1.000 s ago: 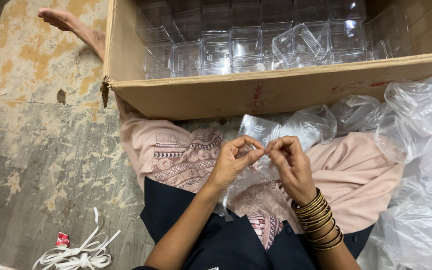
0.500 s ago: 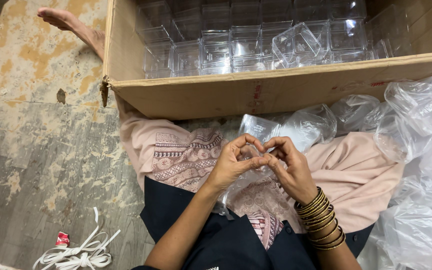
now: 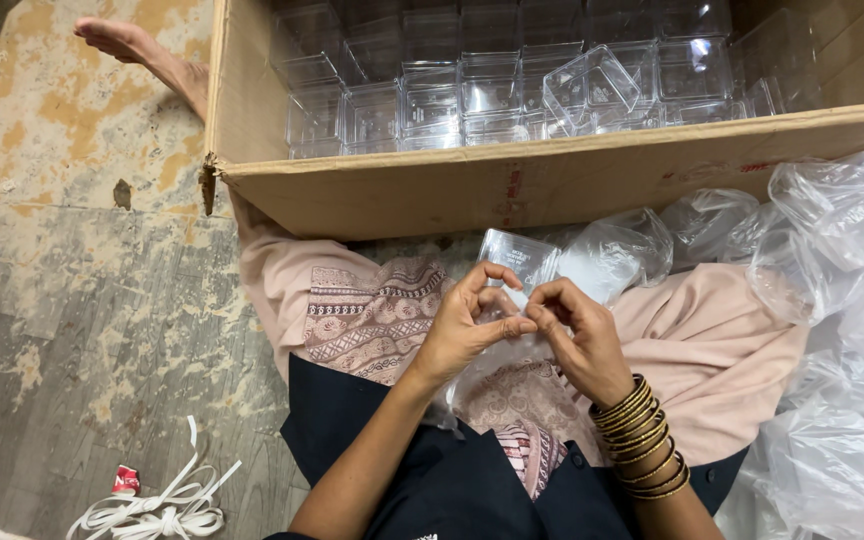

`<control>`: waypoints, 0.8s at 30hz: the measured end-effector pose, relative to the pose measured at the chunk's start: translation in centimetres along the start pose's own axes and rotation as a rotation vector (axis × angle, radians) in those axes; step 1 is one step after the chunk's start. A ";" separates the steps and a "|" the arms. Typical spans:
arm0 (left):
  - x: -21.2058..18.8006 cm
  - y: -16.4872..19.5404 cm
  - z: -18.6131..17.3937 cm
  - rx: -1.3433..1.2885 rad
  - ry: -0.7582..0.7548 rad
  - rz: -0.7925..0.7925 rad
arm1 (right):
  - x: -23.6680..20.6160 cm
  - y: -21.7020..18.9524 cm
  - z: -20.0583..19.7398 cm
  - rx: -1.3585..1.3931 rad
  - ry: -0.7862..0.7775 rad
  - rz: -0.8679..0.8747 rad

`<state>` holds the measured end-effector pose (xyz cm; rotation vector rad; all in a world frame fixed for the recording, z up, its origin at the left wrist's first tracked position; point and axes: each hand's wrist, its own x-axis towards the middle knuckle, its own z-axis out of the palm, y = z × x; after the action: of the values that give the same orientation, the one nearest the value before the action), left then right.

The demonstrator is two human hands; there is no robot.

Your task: The person sits on the floor and wraps small clear plastic boxes in thin plastic bags by hand, then places the wrapped boxes into a large cardboard carton filled with similar boxes. They occasionally reach into the carton to retrieve unwrapped boxes and continue bagging them one at a time.

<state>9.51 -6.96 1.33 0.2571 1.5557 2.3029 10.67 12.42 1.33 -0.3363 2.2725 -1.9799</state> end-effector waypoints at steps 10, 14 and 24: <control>0.1 -2.2 -0.8 0.019 0.034 -0.021 | -0.1 -1.0 0.2 -0.100 0.173 -0.009; 0.1 -3.0 -1.2 0.027 0.106 -0.013 | 0.0 -1.6 0.0 -0.184 0.017 -0.022; -0.3 -1.4 -0.2 -0.055 0.060 -0.147 | -0.2 -1.0 0.8 -0.134 0.215 0.010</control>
<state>10.03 -6.77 -0.02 0.0587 1.4843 2.2537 11.17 11.59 2.18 -0.1273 2.5378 -1.9494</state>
